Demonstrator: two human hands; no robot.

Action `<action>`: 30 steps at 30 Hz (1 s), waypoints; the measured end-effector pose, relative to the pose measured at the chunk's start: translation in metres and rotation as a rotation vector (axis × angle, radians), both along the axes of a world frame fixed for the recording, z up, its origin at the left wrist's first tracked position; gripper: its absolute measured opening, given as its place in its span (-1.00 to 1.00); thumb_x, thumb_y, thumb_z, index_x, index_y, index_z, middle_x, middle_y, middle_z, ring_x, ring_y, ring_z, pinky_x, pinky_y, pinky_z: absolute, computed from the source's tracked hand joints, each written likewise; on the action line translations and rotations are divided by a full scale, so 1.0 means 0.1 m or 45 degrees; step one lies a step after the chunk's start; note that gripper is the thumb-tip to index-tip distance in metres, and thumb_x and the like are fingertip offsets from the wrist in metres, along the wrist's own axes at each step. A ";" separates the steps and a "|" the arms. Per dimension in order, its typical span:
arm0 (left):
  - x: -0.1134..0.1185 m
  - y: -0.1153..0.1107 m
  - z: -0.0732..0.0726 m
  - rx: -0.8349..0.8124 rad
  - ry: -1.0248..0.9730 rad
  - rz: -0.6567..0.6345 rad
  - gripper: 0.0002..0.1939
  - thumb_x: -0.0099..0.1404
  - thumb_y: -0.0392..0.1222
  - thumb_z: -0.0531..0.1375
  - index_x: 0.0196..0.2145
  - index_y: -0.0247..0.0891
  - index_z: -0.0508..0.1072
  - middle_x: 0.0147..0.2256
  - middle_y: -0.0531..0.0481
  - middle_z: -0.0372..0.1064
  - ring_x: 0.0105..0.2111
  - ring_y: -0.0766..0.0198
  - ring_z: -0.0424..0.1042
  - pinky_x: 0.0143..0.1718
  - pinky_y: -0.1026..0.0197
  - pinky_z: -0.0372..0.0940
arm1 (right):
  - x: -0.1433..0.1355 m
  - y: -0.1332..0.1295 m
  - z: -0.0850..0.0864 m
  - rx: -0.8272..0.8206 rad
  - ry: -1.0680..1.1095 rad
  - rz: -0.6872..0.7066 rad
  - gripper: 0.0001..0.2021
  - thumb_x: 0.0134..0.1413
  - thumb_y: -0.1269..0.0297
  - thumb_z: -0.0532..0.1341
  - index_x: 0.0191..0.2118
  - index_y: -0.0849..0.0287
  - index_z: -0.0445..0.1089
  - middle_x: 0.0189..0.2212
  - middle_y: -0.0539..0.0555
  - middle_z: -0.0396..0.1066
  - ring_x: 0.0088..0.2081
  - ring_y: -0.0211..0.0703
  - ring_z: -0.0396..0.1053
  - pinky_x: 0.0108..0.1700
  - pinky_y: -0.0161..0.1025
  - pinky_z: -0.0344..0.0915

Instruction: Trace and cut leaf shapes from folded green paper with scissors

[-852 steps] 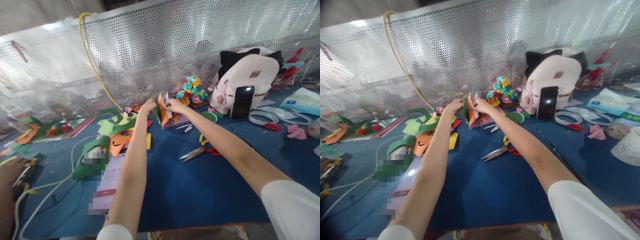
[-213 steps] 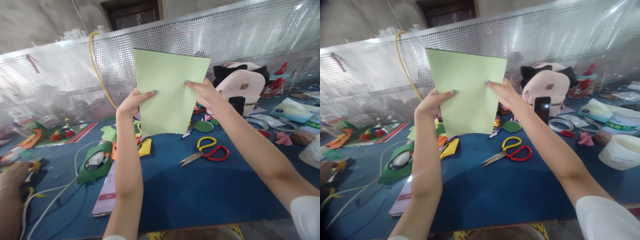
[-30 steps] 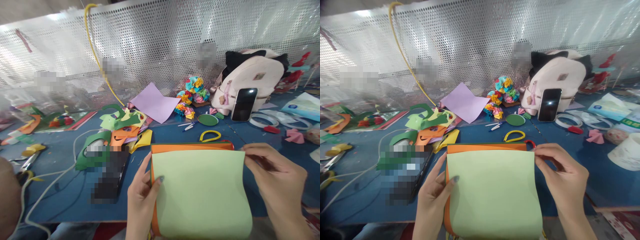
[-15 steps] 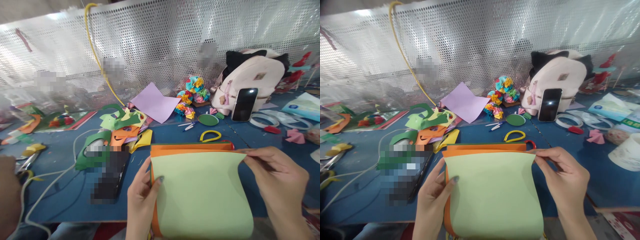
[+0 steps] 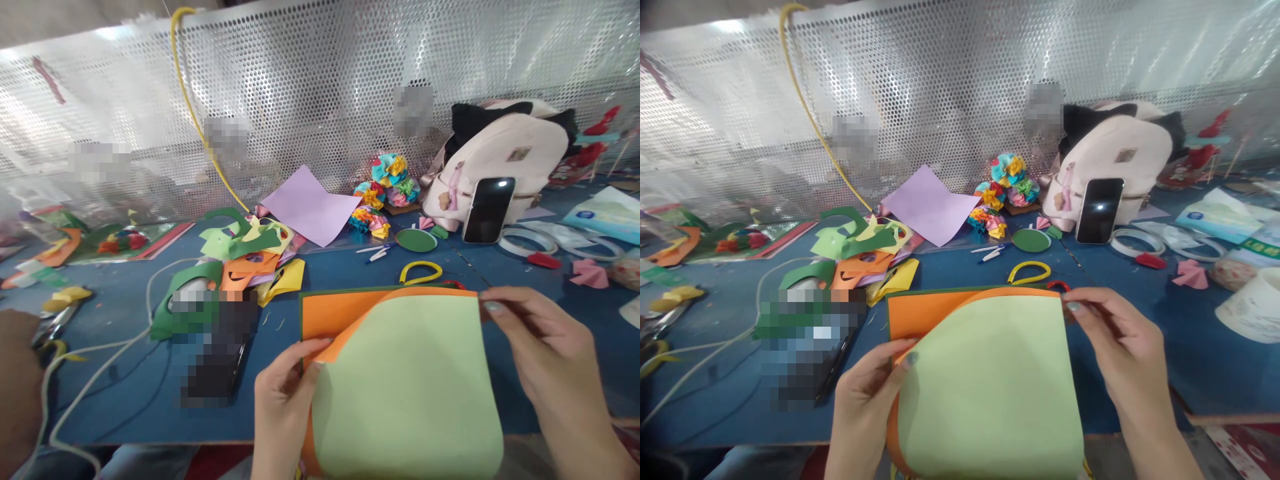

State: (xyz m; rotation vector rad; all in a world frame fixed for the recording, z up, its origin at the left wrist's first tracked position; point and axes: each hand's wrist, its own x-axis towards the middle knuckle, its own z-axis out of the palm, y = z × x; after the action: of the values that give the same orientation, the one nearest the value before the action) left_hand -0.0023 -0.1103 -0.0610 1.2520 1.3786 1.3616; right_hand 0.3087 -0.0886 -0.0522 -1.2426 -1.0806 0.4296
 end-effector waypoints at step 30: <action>0.06 -0.01 0.09 0.181 0.156 -0.123 -0.71 0.32 -0.33 0.21 -0.36 -0.06 0.73 -0.31 0.02 0.65 -0.31 0.24 0.63 -0.30 0.40 0.42 | -0.28 -0.14 0.29 0.287 -1.048 0.464 -0.66 0.37 0.44 0.10 0.16 0.02 0.37 0.08 0.01 0.53 0.15 -0.08 0.35 0.18 -0.17 0.26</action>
State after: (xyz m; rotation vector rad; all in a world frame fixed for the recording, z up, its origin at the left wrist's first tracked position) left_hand 0.0040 -0.1111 -0.0520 1.4989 1.3039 1.3540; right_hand 0.2810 -0.1029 -0.0234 -1.0261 -2.0143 0.0393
